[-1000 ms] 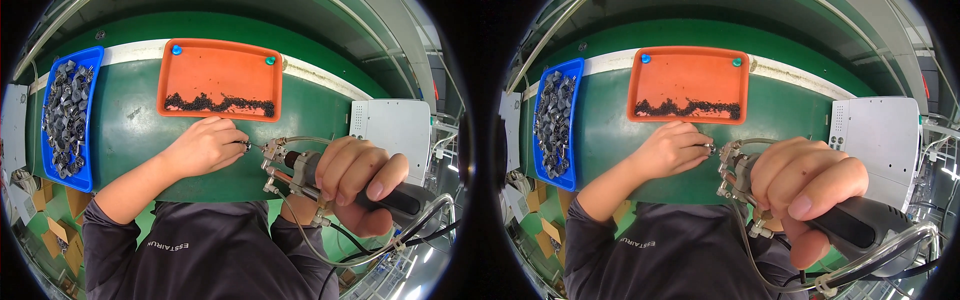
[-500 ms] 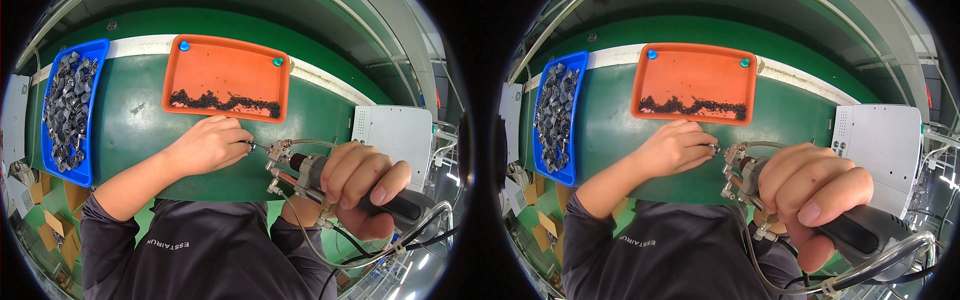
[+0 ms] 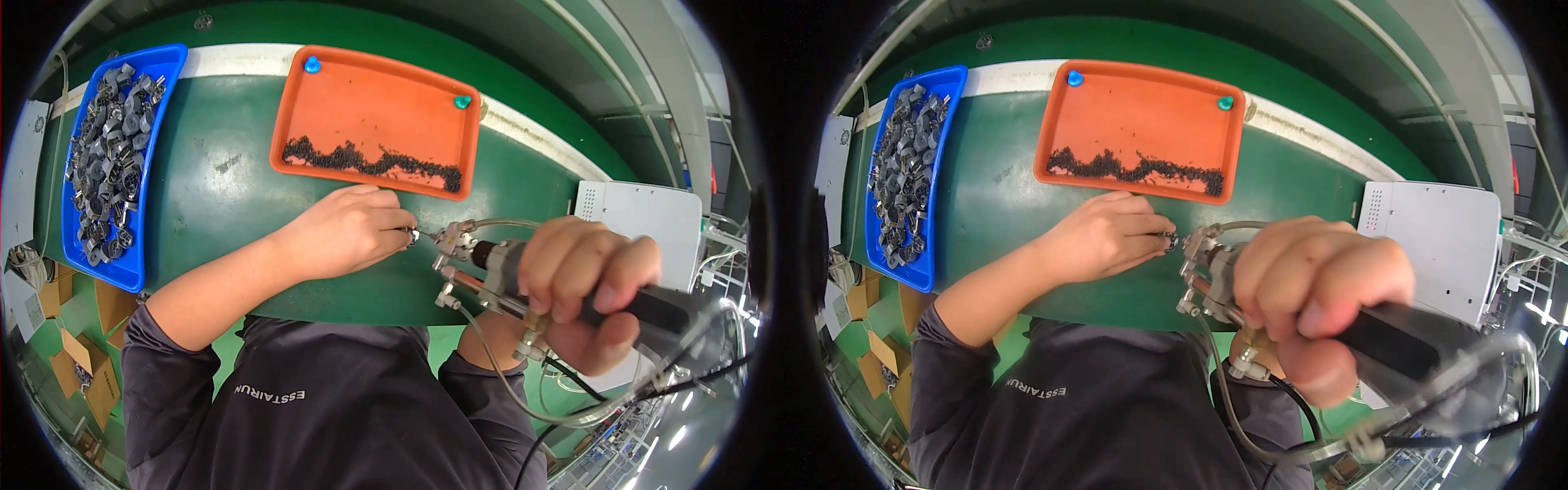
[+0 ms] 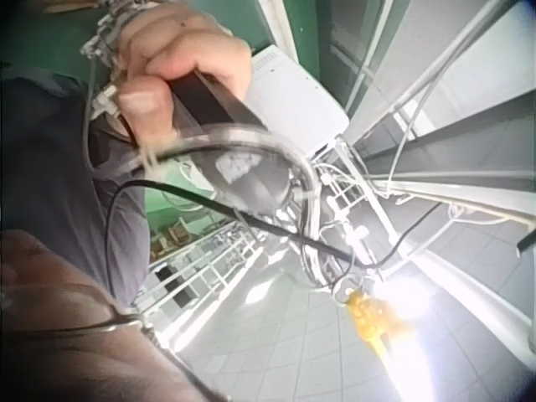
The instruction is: The person assembles plastic components and metal parts using a handheld assembly tool at a factory workstation.
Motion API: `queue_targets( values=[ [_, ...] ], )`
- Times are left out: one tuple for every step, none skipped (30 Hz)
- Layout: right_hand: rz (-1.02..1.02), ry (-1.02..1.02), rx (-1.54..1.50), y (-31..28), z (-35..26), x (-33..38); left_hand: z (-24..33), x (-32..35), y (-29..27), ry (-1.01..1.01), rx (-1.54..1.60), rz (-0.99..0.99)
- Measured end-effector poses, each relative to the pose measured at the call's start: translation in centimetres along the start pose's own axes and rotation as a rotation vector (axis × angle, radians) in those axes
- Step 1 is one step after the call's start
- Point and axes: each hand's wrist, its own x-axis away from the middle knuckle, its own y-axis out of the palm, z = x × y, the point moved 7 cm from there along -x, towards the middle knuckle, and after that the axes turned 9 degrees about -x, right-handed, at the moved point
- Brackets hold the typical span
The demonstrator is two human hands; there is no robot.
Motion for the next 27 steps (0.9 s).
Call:
queue_targets(
  values=[
    [0.008,0.007,0.002,-0.1,0.4,-0.3,-0.3,-0.1,-0.1,0.007,-0.013,0.004],
    [-0.001,0.042,-0.031,0.0,0.6,-0.4,-0.3,-0.1,-0.4,0.011,-0.027,0.014],
    [-0.017,0.035,-0.03,0.2,0.6,-0.6,-0.3,-0.1,-0.4,0.0,-0.017,-0.008],
    [-0.025,0.032,-0.033,0.3,0.5,-0.5,-0.2,0.0,-0.2,-0.013,0.001,-0.031],
    [-0.032,0.03,-0.036,0.5,0.5,-0.3,-0.2,0.0,-0.3,-0.013,-0.005,-0.022],
    [-0.061,0.002,-0.032,0.4,0.0,-0.2,-0.2,0.0,-0.3,-0.012,0.002,-0.008],
    [-0.099,-0.046,0.004,0.2,-0.6,0.1,-0.1,0.1,-0.4,-0.014,0.01,0.004],
    [-0.091,-0.121,0.022,0.0,-1.7,0.6,-0.2,0.2,-0.4,-0.019,0.007,0.008],
    [-0.082,-0.196,0.038,0.0,-2.9,1.2,-0.2,0.3,-0.5,-0.022,0.016,0.024],
    [-0.074,-0.223,0.084,0.1,-4.7,1.7,-0.1,-0.1,-0.2,0.0,0.042,0.036],
    [-0.075,-0.247,0.103,0.1,-5.9,1.8,-0.1,0.1,-0.3,-0.004,0.044,0.033],
    [-0.098,-0.24,0.117,0.1,-6.3,1.9,-0.1,0.4,-0.5,-0.017,0.032,0.027],
    [-0.094,-0.242,0.12,0.1,-6.3,1.9,-0.3,0.3,-0.5,-0.022,0.02,0.022],
    [-0.079,-0.241,0.143,-0.1,-6.1,1.8,-0.2,0.2,-0.5,-0.018,0.021,0.017],
    [-0.063,-0.239,0.165,-0.1,-5.9,1.8,-0.2,0.1,-0.4,-0.02,0.027,0.014],
    [-0.039,-0.241,0.177,-0.3,-5.7,2.0,-0.3,0.1,-0.4,-0.025,0.031,0.01],
    [-0.034,-0.242,0.175,-0.4,-5.5,2.1,-0.4,0.1,-0.2,-0.026,0.032,0.005],
    [-0.032,-0.237,0.173,-0.4,-5.3,2.1,-0.4,0.1,-0.1,-0.019,0.033,0.013],
    [-0.029,-0.231,0.171,-0.5,-5.3,2.2,-0.3,0.0,0.0,-0.012,0.036,0.022],
    [-0.022,-0.227,0.173,-0.7,-5.2,2.2,-0.3,-0.1,0.1,-0.013,0.042,0.017],
    [-0.038,-0.227,0.149,-0.8,-5.2,2.2,-0.3,-0.2,0.2,-0.01,0.046,0.017],
    [-0.06,-0.228,0.111,-0.8,-4.9,2.0,-0.5,-0.1,0.1,-0.018,0.04,0.017],
    [-0.057,-0.226,0.101,-1.0,-4.4,2.0,-0.6,0.1,0.1,-0.027,0.038,0.012],
    [-0.061,-0.212,0.077,-1.0,-3.9,1.9,-0.7,0.3,0.1,-0.036,0.035,0.008],
    [-0.063,-0.2,0.064,-1.0,-3.6,1.7,-0.7,0.2,0.1,-0.036,0.037,0.006],
    [-0.059,-0.199,0.064,-1.0,-3.3,1.6,-0.9,0.2,0.1,-0.035,0.04,0.002],
    [-0.07,-0.197,0.054,-0.9,-3.0,1.4,-0.9,0.2,-0.1,-0.022,0.034,0.004]
  ],
)
